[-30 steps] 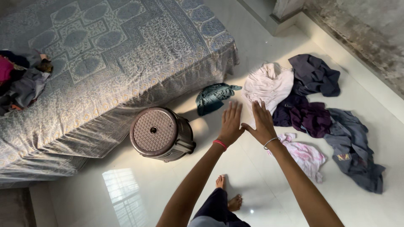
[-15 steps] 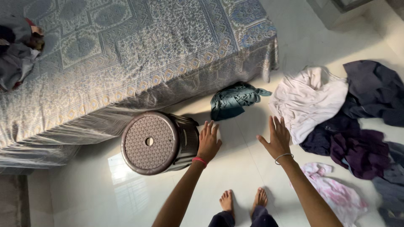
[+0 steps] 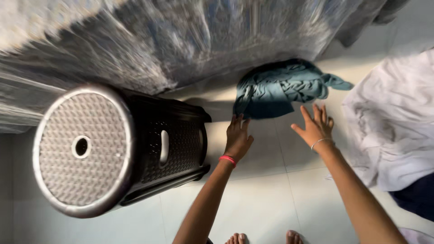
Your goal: The person picks up several garments from the floor by hand and places them one by one into a pile on top of a bed.
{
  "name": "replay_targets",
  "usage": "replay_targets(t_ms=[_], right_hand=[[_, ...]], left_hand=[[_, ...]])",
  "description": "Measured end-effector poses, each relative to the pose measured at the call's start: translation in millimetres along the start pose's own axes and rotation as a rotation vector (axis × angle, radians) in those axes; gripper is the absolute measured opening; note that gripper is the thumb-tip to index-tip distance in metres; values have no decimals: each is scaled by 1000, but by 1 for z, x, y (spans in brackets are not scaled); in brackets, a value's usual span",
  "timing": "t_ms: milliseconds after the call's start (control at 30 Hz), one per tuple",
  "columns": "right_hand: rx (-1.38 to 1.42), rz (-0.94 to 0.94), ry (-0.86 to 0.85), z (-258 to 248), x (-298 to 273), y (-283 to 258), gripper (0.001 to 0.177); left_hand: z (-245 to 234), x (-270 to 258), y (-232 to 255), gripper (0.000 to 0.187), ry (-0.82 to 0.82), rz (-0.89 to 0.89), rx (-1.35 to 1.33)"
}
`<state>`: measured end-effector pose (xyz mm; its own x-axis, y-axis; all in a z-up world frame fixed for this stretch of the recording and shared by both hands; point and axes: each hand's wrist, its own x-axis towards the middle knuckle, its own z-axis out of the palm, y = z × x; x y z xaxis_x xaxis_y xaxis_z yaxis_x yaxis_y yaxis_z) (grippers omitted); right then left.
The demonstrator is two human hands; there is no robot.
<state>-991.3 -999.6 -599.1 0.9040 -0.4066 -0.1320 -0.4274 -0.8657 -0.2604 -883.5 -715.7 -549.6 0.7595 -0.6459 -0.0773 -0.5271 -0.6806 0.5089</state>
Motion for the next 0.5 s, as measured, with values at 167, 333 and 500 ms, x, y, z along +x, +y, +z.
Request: replay_targets(t_ms=[167,333,500], right_hand=[[-87,-111,-114,50,78,11,89],[-139,-116,-103,62,146,3,91],[-171,-56,-100,96,127,15,102]], left_hand=[[105,47,-72,70,20,17,28],[153,95,-116,83,89,-2,123],[163,99,-122,111,-84,-105,91]])
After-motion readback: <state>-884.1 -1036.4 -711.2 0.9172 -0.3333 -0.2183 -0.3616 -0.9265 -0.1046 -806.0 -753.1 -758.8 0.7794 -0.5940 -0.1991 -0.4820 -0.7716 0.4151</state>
